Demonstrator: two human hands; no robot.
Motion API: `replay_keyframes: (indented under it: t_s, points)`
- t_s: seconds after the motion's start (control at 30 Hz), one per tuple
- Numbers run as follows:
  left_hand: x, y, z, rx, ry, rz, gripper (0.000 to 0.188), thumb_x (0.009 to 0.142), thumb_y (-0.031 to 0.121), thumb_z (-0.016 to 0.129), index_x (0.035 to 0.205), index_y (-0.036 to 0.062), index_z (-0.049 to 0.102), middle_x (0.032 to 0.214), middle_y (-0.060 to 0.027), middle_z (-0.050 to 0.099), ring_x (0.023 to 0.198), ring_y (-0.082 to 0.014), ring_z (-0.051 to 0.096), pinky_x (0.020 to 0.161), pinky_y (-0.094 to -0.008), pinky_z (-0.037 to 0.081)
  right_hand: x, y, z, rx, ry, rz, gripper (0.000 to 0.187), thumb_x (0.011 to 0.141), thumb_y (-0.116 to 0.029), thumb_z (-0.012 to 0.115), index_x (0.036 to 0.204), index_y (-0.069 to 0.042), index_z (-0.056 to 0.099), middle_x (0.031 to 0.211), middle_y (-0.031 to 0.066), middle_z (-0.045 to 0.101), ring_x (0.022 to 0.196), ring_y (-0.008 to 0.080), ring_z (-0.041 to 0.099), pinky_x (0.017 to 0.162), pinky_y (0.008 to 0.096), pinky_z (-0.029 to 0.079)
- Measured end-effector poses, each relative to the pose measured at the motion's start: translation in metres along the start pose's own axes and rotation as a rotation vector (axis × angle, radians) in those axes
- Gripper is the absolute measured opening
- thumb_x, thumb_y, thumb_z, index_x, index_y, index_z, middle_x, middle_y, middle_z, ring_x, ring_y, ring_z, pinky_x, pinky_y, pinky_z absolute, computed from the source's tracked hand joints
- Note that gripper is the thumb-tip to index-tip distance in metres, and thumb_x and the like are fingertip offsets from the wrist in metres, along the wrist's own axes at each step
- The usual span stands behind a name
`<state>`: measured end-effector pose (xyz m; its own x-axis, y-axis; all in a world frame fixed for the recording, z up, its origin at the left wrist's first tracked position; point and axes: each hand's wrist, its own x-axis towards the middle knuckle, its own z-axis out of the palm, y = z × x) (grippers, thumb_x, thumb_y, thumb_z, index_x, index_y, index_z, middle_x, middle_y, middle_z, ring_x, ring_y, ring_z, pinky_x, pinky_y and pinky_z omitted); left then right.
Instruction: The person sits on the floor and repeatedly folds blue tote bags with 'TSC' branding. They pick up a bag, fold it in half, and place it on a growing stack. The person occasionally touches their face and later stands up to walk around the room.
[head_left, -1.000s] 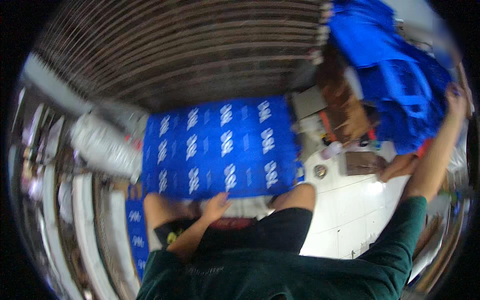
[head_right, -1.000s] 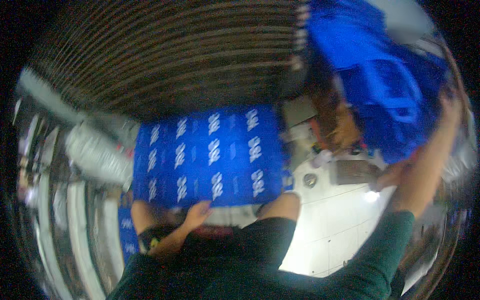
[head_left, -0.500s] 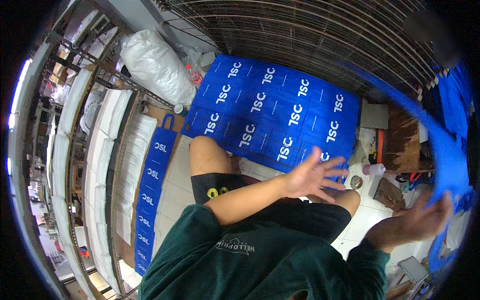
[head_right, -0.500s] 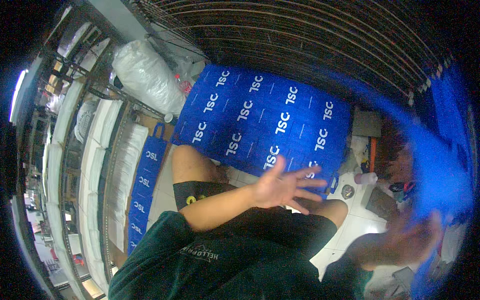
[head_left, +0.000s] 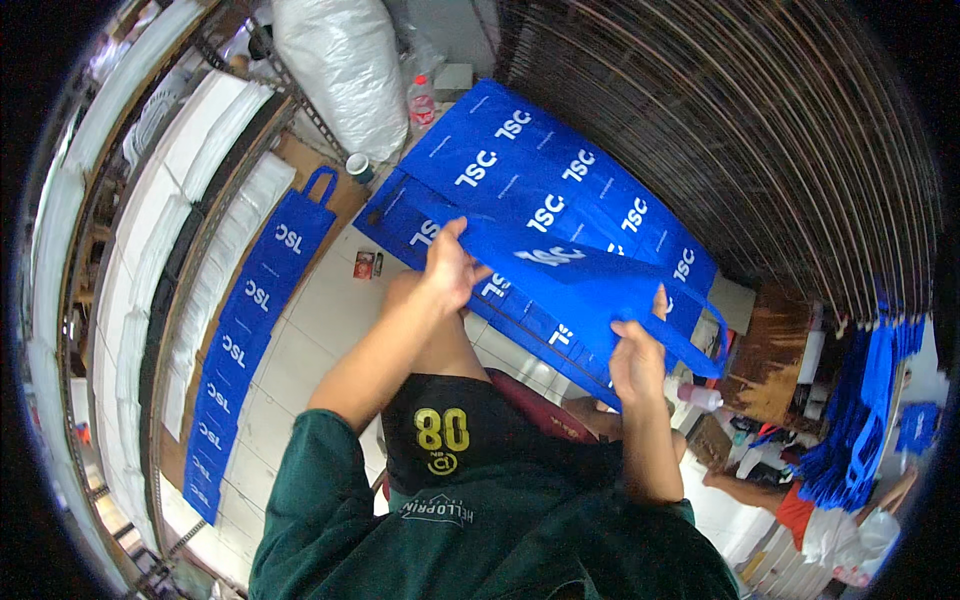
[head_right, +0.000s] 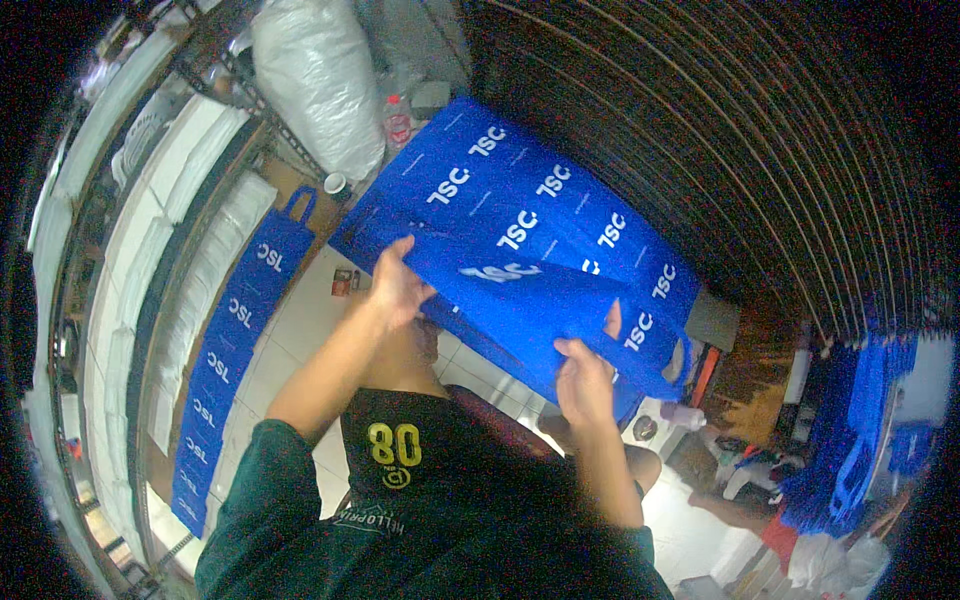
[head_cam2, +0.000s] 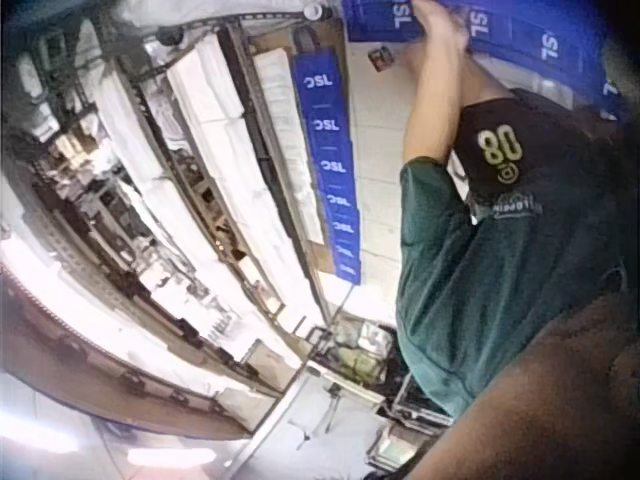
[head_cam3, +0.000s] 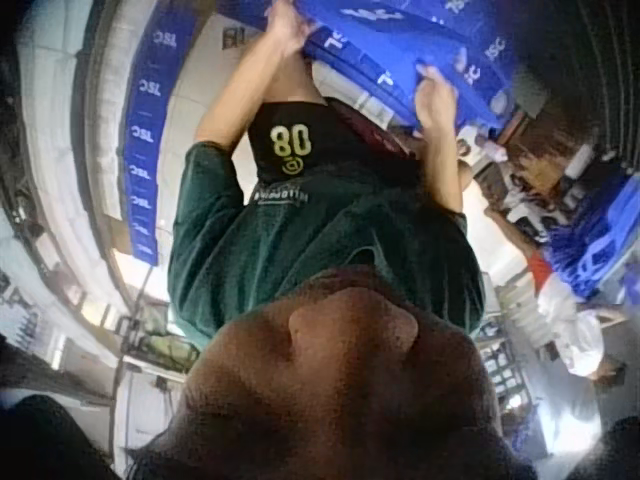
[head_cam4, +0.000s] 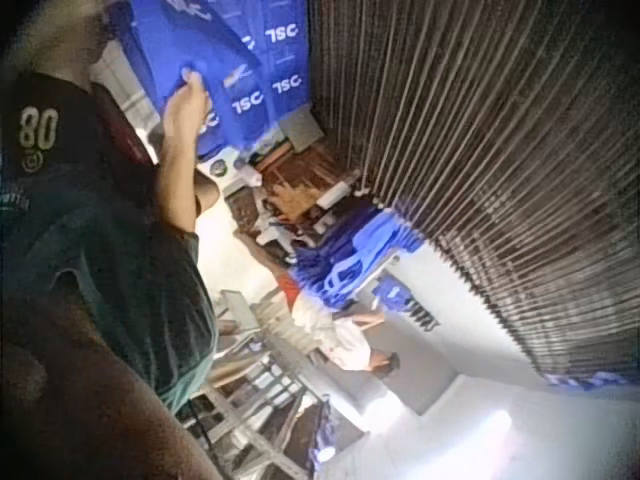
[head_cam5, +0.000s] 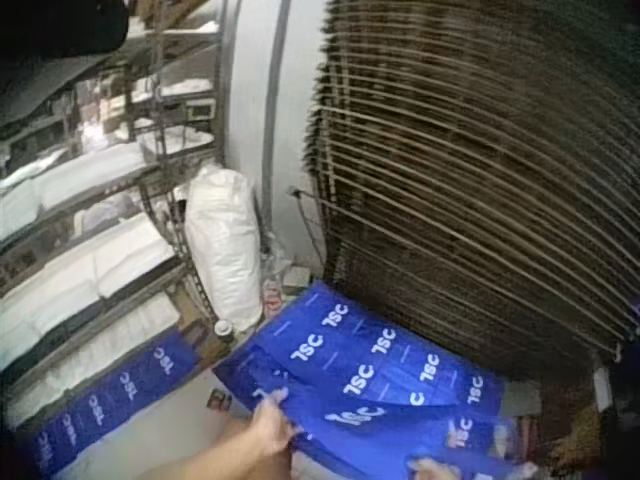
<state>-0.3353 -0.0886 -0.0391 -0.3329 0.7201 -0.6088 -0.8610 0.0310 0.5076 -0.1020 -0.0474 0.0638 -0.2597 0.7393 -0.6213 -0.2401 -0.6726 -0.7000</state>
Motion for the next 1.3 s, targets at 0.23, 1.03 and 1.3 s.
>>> replay_keyframes:
  t_s: [0.23,1.03,1.3]
  points:
    - [0.078,0.101,-0.07,0.124,-0.303,0.123,0.041,0.07,0.018,0.044,0.106,0.0015,0.052,0.104,-0.0097,0.059,0.094,-0.0238,0.057,0.086,-0.0389,0.044,0.104,0.063,0.058,-0.136,0.004,0.056,0.04,0.073,0.003,0.057,0.109,-0.011,0.052,0.101,0.0068,0.052,0.088,0.0164,0.052,0.077,0.0297,0.043]
    - [0.235,-0.024,-0.344,0.474,0.419,0.333,0.07,0.068,-0.008,0.056,0.129,0.0055,0.025,0.1,-0.0141,0.052,0.085,-0.0213,0.055,0.068,-0.0316,0.049,0.331,0.33,-0.101,-0.477,-0.21,0.115,0.032,0.086,-0.019,0.052,0.115,-0.007,0.05,0.11,0.0117,0.053,0.088,0.0267,0.056,0.072,0.0303,0.048]
    - [0.233,-0.024,-0.337,0.435,0.427,0.286,0.067,0.07,-0.007,0.057,0.128,0.0075,0.027,0.096,-0.0108,0.053,0.083,-0.0203,0.055,0.067,-0.0312,0.05,0.33,0.338,-0.108,-0.299,-0.026,0.243,0.033,0.081,-0.017,0.06,0.112,-0.009,0.052,0.097,0.0094,0.059,0.083,0.0272,0.06,0.07,0.0382,0.05]
